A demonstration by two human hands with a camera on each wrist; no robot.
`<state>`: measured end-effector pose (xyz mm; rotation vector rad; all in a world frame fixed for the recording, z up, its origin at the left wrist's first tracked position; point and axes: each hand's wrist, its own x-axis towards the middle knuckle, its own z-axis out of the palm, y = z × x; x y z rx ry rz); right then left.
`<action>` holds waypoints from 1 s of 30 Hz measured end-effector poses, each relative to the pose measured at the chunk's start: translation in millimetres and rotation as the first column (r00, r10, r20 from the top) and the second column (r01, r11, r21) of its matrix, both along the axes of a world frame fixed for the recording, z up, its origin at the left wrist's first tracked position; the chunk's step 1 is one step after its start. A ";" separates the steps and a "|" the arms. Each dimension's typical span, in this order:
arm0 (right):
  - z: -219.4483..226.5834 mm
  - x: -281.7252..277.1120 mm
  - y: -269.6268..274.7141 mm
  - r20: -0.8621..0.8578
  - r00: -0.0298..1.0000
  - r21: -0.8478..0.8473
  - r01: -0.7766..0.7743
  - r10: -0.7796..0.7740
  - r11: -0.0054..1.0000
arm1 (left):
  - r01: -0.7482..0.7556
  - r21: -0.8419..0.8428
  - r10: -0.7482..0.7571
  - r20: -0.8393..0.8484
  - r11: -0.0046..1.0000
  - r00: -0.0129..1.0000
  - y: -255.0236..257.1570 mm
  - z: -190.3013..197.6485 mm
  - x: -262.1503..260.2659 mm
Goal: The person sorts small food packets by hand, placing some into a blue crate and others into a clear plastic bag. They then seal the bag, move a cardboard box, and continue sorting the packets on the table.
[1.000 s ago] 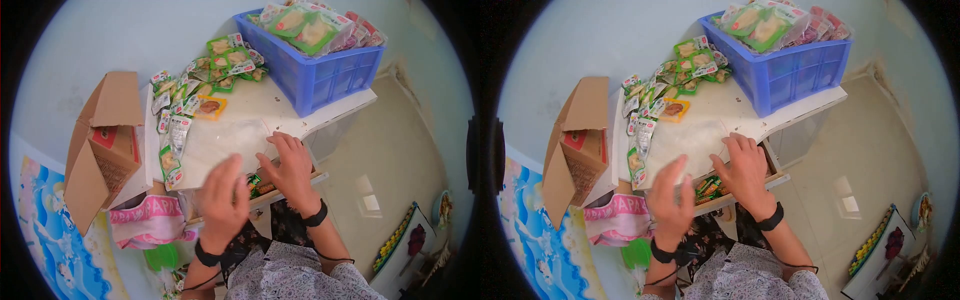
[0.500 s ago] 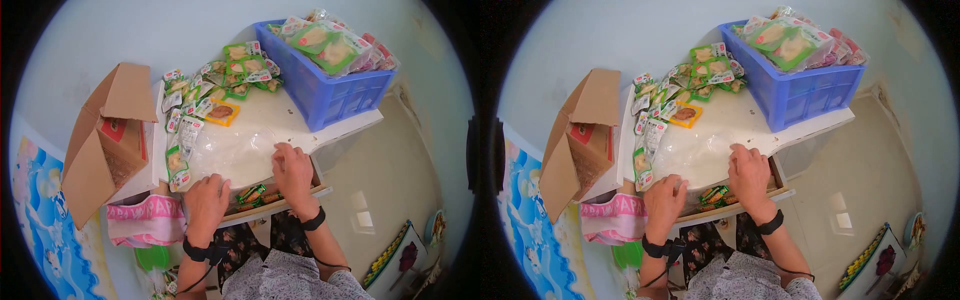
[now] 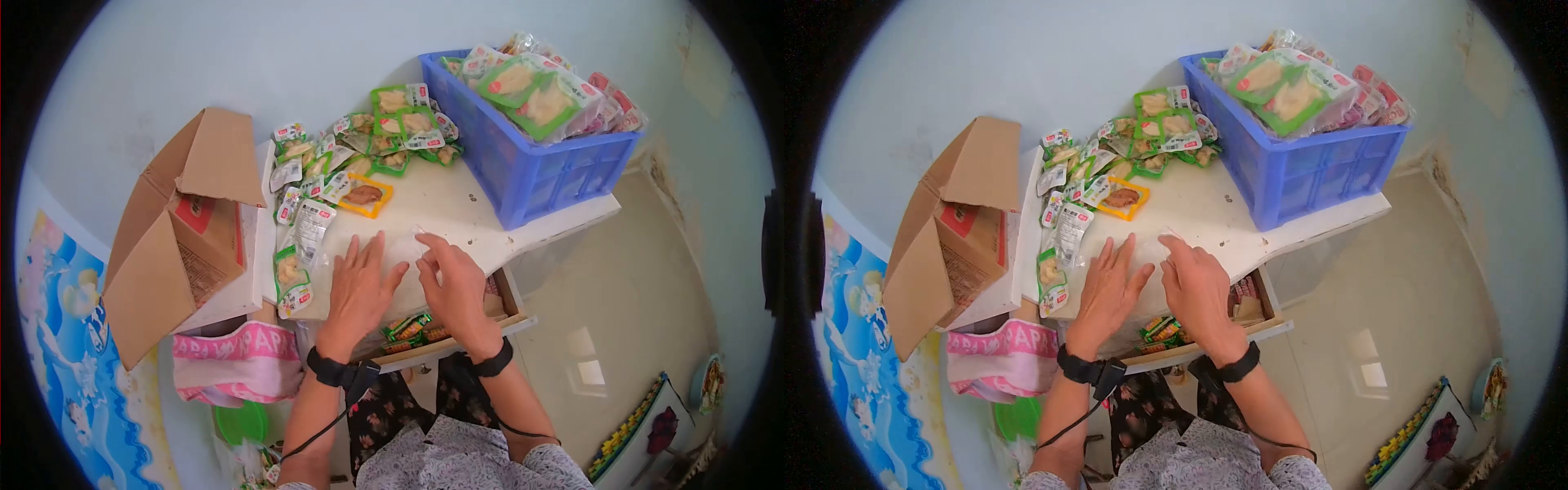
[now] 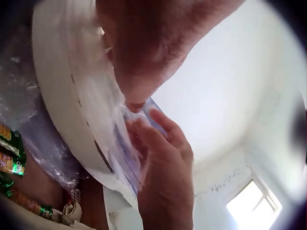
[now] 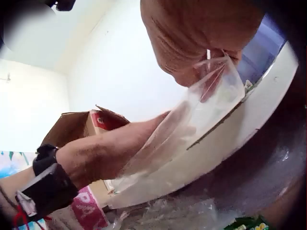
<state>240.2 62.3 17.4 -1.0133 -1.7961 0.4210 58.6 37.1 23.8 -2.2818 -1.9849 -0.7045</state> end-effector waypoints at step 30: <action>-26.5 10.5 28.1 -0.015 0.994 -0.171 0.100 -0.104 0.980 | -0.113 0.166 0.106 0.050 0.980 0.993 -50.1 -4.2 -23.3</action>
